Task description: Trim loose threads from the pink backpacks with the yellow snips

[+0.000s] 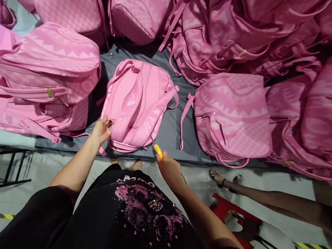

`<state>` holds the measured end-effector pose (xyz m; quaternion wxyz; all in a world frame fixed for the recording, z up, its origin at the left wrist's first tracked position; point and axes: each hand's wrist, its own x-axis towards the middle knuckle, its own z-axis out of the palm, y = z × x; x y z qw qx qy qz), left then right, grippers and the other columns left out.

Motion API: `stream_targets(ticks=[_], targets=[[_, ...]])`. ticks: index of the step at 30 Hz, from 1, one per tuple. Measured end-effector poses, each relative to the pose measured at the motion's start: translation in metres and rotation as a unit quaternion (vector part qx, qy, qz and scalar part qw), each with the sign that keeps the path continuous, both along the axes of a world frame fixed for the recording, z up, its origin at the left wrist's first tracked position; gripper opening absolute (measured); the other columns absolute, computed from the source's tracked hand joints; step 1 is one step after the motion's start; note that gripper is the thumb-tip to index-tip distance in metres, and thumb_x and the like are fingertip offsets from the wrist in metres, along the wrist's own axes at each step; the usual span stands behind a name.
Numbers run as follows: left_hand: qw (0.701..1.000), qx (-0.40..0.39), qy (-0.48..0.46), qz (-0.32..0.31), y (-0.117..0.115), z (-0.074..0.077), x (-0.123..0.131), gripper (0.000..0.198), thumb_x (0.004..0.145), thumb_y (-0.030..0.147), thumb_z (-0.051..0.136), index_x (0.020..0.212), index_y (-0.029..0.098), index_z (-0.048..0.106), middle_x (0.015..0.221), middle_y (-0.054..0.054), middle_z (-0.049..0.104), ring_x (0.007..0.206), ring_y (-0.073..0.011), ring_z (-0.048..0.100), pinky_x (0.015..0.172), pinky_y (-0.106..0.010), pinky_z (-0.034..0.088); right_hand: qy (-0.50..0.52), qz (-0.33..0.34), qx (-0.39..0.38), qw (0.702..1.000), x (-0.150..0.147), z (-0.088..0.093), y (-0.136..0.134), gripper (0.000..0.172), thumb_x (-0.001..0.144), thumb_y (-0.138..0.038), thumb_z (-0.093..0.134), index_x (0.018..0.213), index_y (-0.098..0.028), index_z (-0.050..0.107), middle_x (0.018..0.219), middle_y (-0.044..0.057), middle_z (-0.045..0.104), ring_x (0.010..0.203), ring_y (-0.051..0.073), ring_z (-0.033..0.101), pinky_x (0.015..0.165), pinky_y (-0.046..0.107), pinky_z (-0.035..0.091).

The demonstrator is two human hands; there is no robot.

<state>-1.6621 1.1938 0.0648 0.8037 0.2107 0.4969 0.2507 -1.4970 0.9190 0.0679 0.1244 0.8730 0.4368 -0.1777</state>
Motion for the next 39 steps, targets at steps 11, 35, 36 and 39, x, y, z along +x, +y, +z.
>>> stream_targets(ticks=[11, 35, 36, 39], targets=[[0.964, -0.017, -0.194, -0.18, 0.018, -0.024, -0.019, 0.049, 0.091, 0.059, 0.056, 0.116, 0.017, 0.058, 0.113, -0.017, 0.071, 0.119, -0.0315, 0.065, 0.101, -0.056, 0.05, 0.097, -0.041, -0.008, 0.994, -0.033, -0.005, 0.038, 0.035, 0.106, -0.044, 0.036, 0.12, -0.018, 0.056, 0.088, 0.009, 0.074, 0.08, 0.02, 0.072, 0.062, 0.025, 0.037], [0.939, -0.004, -0.287, -0.192, 0.016, -0.043, -0.003, 0.09, 0.083, 0.084, 0.041, 0.142, 0.016, 0.046, 0.134, -0.017, 0.063, 0.139, -0.0343, 0.049, 0.117, -0.058, 0.033, 0.028, -0.208, 0.006, 0.978, -0.028, -0.006, 0.039, 0.039, 0.107, -0.044, 0.032, 0.121, -0.014, 0.054, 0.093, 0.013, 0.072, 0.084, 0.022, 0.07, 0.069, 0.028, 0.042], [0.938, -0.002, -0.289, -0.191, 0.016, -0.043, -0.003, 0.091, 0.083, 0.084, 0.041, 0.143, 0.016, 0.046, 0.134, -0.017, 0.063, 0.139, -0.0341, 0.048, 0.117, -0.058, 0.033, 0.04, -0.218, 0.008, 0.975, -0.03, -0.003, 0.037, 0.039, 0.107, -0.044, 0.032, 0.122, -0.015, 0.054, 0.095, 0.013, 0.072, 0.085, 0.022, 0.07, 0.07, 0.028, 0.042], [0.934, 0.002, -0.301, -0.19, 0.015, -0.044, -0.001, 0.091, 0.084, 0.083, 0.04, 0.143, 0.015, 0.046, 0.136, -0.017, 0.062, 0.14, -0.0341, 0.047, 0.118, -0.057, 0.032, 0.061, -0.24, 0.02, 0.969, -0.034, 0.002, 0.036, 0.04, 0.106, -0.043, 0.032, 0.124, -0.015, 0.054, 0.097, 0.013, 0.072, 0.089, 0.024, 0.07, 0.071, 0.029, 0.042]])
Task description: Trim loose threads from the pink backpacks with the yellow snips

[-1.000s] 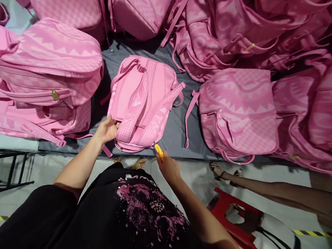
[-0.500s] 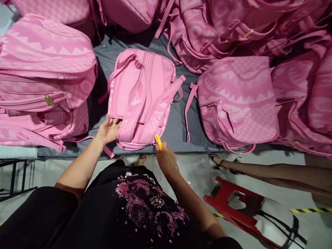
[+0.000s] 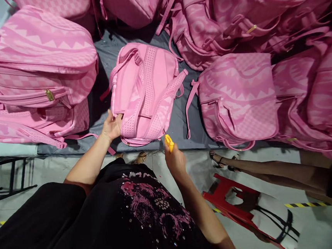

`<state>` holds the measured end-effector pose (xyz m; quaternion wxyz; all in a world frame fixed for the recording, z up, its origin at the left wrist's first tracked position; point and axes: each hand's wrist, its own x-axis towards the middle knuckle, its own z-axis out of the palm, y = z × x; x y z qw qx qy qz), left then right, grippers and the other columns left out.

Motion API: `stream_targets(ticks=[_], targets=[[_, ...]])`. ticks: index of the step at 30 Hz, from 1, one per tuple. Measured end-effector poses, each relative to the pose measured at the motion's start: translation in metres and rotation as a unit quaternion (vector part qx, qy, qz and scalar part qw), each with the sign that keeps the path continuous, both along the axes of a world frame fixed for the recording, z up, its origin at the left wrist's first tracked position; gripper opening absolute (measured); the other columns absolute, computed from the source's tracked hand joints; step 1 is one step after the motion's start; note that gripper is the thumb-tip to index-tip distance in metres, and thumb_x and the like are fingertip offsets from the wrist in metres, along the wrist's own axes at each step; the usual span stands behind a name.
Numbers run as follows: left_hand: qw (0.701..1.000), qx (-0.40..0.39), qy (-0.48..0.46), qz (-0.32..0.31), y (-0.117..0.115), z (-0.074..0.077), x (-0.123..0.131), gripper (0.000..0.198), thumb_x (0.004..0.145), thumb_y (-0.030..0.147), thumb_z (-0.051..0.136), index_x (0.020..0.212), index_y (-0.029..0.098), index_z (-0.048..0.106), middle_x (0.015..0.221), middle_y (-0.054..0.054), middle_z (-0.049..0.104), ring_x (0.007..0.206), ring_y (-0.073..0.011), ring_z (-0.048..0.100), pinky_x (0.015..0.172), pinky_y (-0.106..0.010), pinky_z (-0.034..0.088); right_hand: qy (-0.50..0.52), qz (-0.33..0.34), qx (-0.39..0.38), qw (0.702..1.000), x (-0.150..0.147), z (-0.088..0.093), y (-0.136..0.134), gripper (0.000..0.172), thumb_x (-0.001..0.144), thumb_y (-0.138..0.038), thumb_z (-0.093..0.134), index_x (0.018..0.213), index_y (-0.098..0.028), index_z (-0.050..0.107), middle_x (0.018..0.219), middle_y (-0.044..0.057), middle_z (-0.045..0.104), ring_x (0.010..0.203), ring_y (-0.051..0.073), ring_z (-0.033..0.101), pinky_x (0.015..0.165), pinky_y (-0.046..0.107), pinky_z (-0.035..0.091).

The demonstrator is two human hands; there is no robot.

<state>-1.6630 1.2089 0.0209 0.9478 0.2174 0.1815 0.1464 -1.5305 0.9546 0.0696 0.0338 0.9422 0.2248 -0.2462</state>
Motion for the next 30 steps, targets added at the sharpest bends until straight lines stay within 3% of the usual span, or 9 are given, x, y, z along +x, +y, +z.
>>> stream_targets(ticks=[9, 13, 16, 19, 21, 23, 25, 27, 30], targets=[[0.999, -0.022, -0.014, -0.028, -0.002, -0.004, 0.006, 0.089, 0.085, 0.082, 0.039, 0.14, 0.012, 0.048, 0.134, -0.019, 0.063, 0.138, -0.0353, 0.05, 0.117, -0.056, 0.035, 0.021, -0.061, 0.03, 0.997, 0.002, -0.001, -0.01, 0.046, 0.105, -0.047, 0.031, 0.13, -0.016, 0.055, 0.102, 0.014, 0.072, 0.095, 0.026, 0.069, 0.073, 0.03, 0.044], [0.999, -0.041, -0.012, -0.028, -0.004, 0.001, 0.01, 0.083, 0.089, 0.076, 0.039, 0.14, 0.011, 0.047, 0.132, -0.019, 0.064, 0.135, -0.0343, 0.053, 0.116, -0.056, 0.037, 0.036, -0.079, 0.0, 0.996, -0.034, 0.011, -0.052, 0.045, 0.106, -0.045, 0.03, 0.128, -0.015, 0.055, 0.094, 0.013, 0.073, 0.087, 0.026, 0.071, 0.065, 0.029, 0.04], [0.998, -0.053, 0.006, -0.026, -0.003, 0.007, 0.013, 0.076, 0.092, 0.071, 0.038, 0.137, 0.011, 0.047, 0.128, -0.018, 0.067, 0.131, -0.0336, 0.057, 0.113, -0.055, 0.04, 0.075, -0.03, -0.032, 0.996, -0.069, 0.009, -0.058, 0.037, 0.105, -0.041, 0.035, 0.121, -0.016, 0.057, 0.09, 0.011, 0.074, 0.084, 0.025, 0.071, 0.063, 0.028, 0.039], [0.998, -0.009, 0.056, -0.034, -0.004, 0.016, 0.011, 0.069, 0.091, 0.068, 0.043, 0.132, 0.012, 0.05, 0.122, -0.017, 0.069, 0.125, -0.0339, 0.061, 0.108, -0.054, 0.046, 0.092, 0.023, -0.033, 0.995, -0.083, -0.004, -0.037, 0.034, 0.105, -0.042, 0.038, 0.119, -0.018, 0.057, 0.095, 0.01, 0.074, 0.087, 0.024, 0.072, 0.066, 0.028, 0.04], [0.983, 0.096, 0.154, -0.014, -0.011, 0.026, 0.005, 0.065, 0.087, 0.062, 0.055, 0.131, 0.014, 0.051, 0.122, -0.015, 0.068, 0.125, -0.0344, 0.06, 0.108, -0.053, 0.047, 0.094, 0.028, -0.041, 0.994, -0.083, -0.013, -0.024, 0.035, 0.105, -0.044, 0.037, 0.119, -0.019, 0.057, 0.096, 0.011, 0.074, 0.089, 0.024, 0.072, 0.069, 0.028, 0.042], [0.919, 0.289, 0.263, 0.049, -0.026, 0.034, -0.002, 0.069, 0.083, 0.052, 0.067, 0.138, 0.016, 0.047, 0.132, -0.015, 0.063, 0.135, -0.0357, 0.051, 0.113, -0.053, 0.042, 0.096, 0.02, -0.046, 0.994, -0.081, -0.02, -0.018, 0.037, 0.105, -0.046, 0.036, 0.119, -0.019, 0.057, 0.094, 0.011, 0.074, 0.089, 0.024, 0.072, 0.069, 0.028, 0.043], [0.794, 0.525, 0.297, 0.076, -0.046, 0.038, -0.002, 0.08, 0.08, 0.042, 0.073, 0.149, 0.02, 0.038, 0.154, -0.016, 0.045, 0.149, -0.0384, 0.03, 0.12, -0.057, 0.028, 0.09, 0.016, -0.029, 0.995, -0.08, -0.024, -0.017, 0.038, 0.105, -0.047, 0.034, 0.12, -0.019, 0.056, 0.093, 0.011, 0.074, 0.089, 0.025, 0.073, 0.07, 0.029, 0.044], [0.651, 0.719, 0.245, -0.002, -0.064, 0.034, 0.009, 0.084, 0.081, 0.032, 0.071, 0.155, 0.022, 0.031, 0.166, -0.015, 0.021, 0.155, -0.0398, 0.006, 0.123, -0.063, 0.011, 0.082, 0.015, -0.008, 0.997, -0.08, -0.029, -0.018, 0.038, 0.105, -0.046, 0.034, 0.121, -0.019, 0.056, 0.094, 0.011, 0.074, 0.09, 0.025, 0.073, 0.071, 0.029, 0.045], [0.487, 0.838, 0.186, -0.16, -0.074, 0.017, 0.041, 0.087, 0.078, 0.021, 0.072, 0.156, 0.017, 0.033, 0.167, -0.021, 0.011, 0.155, -0.0433, 0.0, 0.12, -0.067, -0.001, 0.075, 0.004, 0.01, 0.997, -0.08, -0.037, -0.016, 0.037, 0.105, -0.043, 0.035, 0.121, -0.018, 0.057, 0.094, 0.011, 0.074, 0.09, 0.024, 0.073, 0.071, 0.028, 0.046]])
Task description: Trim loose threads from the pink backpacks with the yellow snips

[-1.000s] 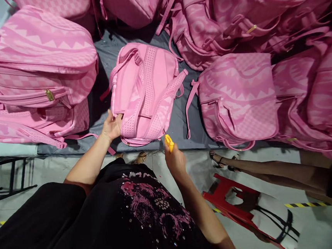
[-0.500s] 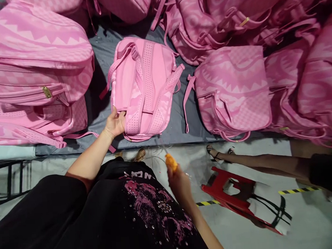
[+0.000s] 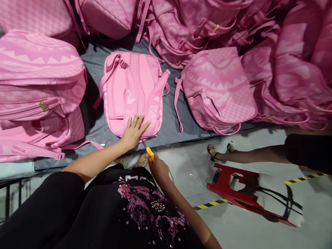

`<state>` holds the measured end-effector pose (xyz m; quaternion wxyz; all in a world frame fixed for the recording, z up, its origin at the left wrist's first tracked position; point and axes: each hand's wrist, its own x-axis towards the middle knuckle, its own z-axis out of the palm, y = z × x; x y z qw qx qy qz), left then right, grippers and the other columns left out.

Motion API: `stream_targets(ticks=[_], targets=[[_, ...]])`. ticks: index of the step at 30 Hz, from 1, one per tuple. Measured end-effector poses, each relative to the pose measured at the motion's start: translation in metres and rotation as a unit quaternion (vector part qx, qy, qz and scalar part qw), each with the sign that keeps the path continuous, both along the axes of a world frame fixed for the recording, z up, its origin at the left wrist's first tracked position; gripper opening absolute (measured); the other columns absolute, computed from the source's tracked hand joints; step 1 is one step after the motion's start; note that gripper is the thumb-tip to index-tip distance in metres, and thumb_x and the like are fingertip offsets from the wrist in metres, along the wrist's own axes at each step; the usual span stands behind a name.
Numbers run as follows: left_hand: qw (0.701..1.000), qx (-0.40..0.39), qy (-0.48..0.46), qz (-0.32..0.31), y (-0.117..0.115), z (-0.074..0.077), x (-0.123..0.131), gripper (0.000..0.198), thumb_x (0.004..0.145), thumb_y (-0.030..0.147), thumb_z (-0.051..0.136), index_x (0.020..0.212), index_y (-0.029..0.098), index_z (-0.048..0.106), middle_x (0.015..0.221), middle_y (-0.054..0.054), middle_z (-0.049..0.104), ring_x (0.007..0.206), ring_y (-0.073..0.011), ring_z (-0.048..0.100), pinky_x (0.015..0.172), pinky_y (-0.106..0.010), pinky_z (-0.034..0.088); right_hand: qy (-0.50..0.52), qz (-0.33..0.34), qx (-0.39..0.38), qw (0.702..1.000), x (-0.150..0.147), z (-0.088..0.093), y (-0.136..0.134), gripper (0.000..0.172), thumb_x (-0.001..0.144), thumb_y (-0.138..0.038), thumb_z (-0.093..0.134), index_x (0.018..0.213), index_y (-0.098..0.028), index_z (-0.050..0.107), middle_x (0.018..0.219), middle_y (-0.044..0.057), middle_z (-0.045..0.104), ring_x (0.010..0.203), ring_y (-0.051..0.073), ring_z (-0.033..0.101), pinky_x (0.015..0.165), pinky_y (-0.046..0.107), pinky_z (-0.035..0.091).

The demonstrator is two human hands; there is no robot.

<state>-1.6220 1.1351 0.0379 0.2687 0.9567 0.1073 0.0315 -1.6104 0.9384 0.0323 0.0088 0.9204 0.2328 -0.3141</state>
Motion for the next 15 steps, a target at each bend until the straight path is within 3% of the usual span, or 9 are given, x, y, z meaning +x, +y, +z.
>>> stream_targets(ticks=[4, 7, 9, 12, 15], targets=[[0.998, 0.057, 0.03, -0.012, 0.005, -0.021, 0.029, 0.092, 0.075, 0.026, 0.076, 0.156, 0.016, 0.035, 0.165, -0.026, 0.015, 0.153, -0.0476, 0.003, 0.116, -0.072, 0.0, -0.013, -0.019, 0.036, 0.999, 0.0, -0.009, 0.004, 0.036, 0.105, -0.042, 0.037, 0.119, -0.016, 0.057, 0.095, 0.012, 0.074, 0.089, 0.023, 0.072, 0.07, 0.026, 0.046], [0.996, 0.07, 0.012, -0.06, 0.006, -0.029, 0.024, 0.078, 0.08, 0.025, 0.067, 0.154, 0.025, 0.041, 0.165, -0.021, 0.022, 0.154, -0.0437, 0.008, 0.115, -0.074, 0.003, -0.022, -0.025, 0.061, 0.998, 0.0, -0.011, 0.004, 0.036, 0.106, -0.04, 0.037, 0.12, -0.014, 0.057, 0.098, 0.013, 0.074, 0.088, 0.021, 0.072, 0.07, 0.025, 0.045], [0.993, 0.09, 0.014, -0.07, 0.007, -0.03, 0.019, 0.068, 0.084, 0.019, 0.059, 0.151, 0.026, 0.046, 0.162, -0.023, 0.029, 0.153, -0.0425, 0.018, 0.115, -0.073, 0.007, -0.02, -0.028, 0.074, 0.997, 0.002, -0.01, 0.004, 0.036, 0.106, -0.039, 0.037, 0.121, -0.014, 0.058, 0.096, 0.013, 0.074, 0.086, 0.021, 0.072, 0.07, 0.026, 0.045], [0.991, 0.118, 0.035, -0.051, 0.014, -0.02, 0.027, 0.065, 0.087, 0.013, 0.047, 0.151, 0.021, 0.046, 0.144, -0.031, 0.05, 0.139, -0.0421, 0.044, 0.112, -0.072, 0.021, -0.024, -0.037, 0.101, 0.994, 0.008, -0.002, 0.002, 0.036, 0.106, -0.04, 0.037, 0.119, -0.015, 0.059, 0.093, 0.011, 0.074, 0.084, 0.022, 0.073, 0.068, 0.026, 0.045], [0.995, 0.097, 0.035, -0.014, 0.026, 0.016, 0.052, 0.072, 0.084, 0.011, 0.046, 0.155, 0.019, 0.038, 0.108, -0.024, 0.069, 0.111, -0.0361, 0.065, 0.104, -0.06, 0.04, -0.04, -0.053, 0.149, 0.987, 0.011, 0.014, -0.005, 0.035, 0.105, -0.042, 0.038, 0.117, -0.017, 0.06, 0.091, 0.011, 0.075, 0.081, 0.022, 0.072, 0.066, 0.026, 0.045]])
